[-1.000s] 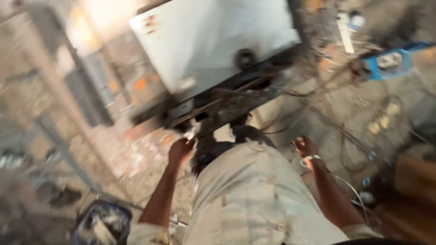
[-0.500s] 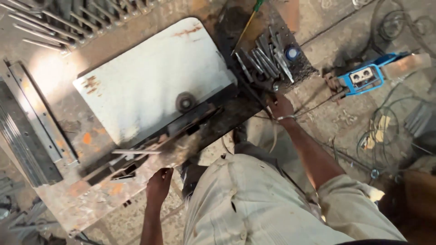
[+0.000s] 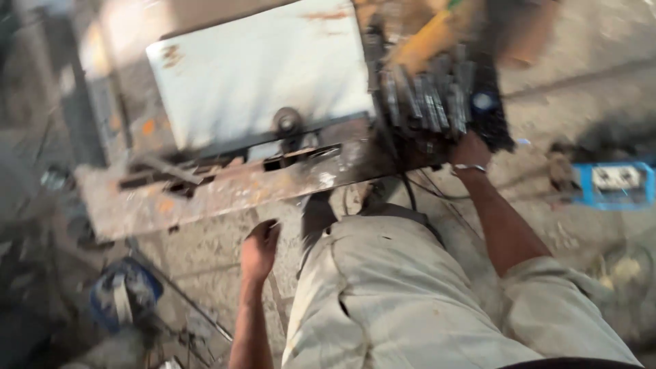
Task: Welding various metal joints for furniture manufacturing using a MIG welder.
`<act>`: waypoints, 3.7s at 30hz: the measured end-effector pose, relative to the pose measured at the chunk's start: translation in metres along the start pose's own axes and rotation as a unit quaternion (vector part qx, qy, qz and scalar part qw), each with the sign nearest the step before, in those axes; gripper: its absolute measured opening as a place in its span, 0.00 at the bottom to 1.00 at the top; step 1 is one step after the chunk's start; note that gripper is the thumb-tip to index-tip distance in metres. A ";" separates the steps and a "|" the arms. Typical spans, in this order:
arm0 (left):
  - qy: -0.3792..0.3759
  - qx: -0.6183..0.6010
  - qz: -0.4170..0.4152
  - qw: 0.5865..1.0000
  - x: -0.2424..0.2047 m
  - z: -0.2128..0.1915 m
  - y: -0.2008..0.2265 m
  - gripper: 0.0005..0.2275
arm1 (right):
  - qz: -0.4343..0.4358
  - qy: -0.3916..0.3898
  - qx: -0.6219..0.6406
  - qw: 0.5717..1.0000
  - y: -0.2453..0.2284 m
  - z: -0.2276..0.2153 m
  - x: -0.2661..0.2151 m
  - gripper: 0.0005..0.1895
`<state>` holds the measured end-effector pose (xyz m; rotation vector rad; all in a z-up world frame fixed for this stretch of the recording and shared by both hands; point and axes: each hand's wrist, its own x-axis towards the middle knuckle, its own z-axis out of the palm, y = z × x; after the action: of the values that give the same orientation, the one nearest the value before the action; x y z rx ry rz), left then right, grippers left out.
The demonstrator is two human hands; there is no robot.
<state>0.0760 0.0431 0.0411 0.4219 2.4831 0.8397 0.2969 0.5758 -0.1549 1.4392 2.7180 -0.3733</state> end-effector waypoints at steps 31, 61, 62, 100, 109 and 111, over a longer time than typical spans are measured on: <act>0.177 -0.184 0.049 0.966 0.092 0.095 0.121 0.27 | -0.472 0.088 0.174 0.860 -0.340 -0.215 -0.089 0.11; 0.098 -0.050 0.136 0.985 0.145 0.080 0.105 0.20 | -0.502 0.034 -0.015 0.864 -0.274 -0.024 -0.096 0.37; 0.096 -0.052 0.141 0.984 0.145 0.080 0.104 0.20 | -0.470 -0.011 -0.047 0.882 -0.283 -0.030 -0.099 0.37; 0.044 -0.051 0.102 0.992 0.139 0.080 0.101 0.26 | -0.437 -0.047 0.163 0.883 -0.349 -0.188 -0.081 0.25; 0.045 -0.065 0.158 0.984 0.135 0.073 0.104 0.30 | -0.488 0.010 0.190 0.852 -0.312 -0.154 -0.089 0.36; 0.046 -0.064 0.111 0.991 0.136 0.073 0.105 0.27 | -0.390 -0.120 0.087 0.909 -0.318 -0.169 -0.098 0.38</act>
<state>0.0152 0.2170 0.0098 0.6348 2.4775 1.1238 0.1038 0.3641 0.0846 0.2074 2.9612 -0.7674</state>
